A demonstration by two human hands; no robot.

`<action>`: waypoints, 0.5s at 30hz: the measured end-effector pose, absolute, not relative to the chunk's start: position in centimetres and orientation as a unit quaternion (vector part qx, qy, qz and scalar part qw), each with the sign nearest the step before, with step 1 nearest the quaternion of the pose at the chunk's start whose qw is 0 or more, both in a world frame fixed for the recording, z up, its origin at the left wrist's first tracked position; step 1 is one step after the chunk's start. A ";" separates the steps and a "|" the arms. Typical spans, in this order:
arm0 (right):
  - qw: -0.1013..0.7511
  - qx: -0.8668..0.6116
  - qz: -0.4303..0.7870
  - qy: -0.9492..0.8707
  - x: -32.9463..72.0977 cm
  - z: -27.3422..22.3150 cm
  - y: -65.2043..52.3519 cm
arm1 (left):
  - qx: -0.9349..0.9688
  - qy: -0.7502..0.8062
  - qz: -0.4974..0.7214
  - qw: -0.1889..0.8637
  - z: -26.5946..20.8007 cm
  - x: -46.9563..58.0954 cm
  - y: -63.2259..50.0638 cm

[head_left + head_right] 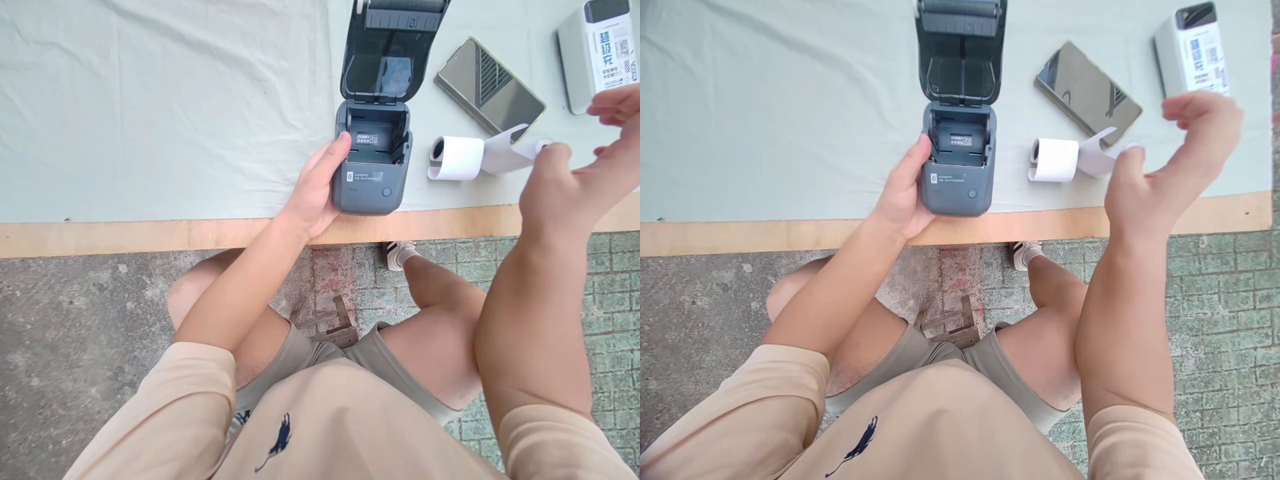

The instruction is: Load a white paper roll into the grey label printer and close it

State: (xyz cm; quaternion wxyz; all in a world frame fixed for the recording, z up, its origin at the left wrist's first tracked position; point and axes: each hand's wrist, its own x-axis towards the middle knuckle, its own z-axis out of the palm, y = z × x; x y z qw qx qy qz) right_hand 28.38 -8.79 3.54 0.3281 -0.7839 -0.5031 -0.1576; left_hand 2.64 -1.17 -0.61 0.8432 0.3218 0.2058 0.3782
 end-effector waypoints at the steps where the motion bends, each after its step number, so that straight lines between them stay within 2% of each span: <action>1: 0.247 -0.792 -0.151 -0.537 27.4 4.2 -8.5 | 0.324 0.205 0.378 0.843 -0.6 2.6 -1.2; 4: 0.081 -0.795 -0.086 -0.595 25.1 4.8 -7.4 | 0.328 0.201 0.381 0.841 -0.5 2.7 -1.2; 7: -0.001 -0.793 -0.025 -0.608 24.2 4.0 -6.7 | 0.320 0.206 0.384 0.841 -0.4 2.7 -1.2; 10: 0.028 -0.798 -0.024 -0.602 24.2 3.5 -6.4 | 0.310 0.207 0.383 0.845 -0.3 2.7 -1.3; 15: 0.159 -0.767 -0.045 -0.620 23.3 5.5 -7.0 | 0.297 0.213 0.380 0.850 -0.2 2.6 -1.4</action>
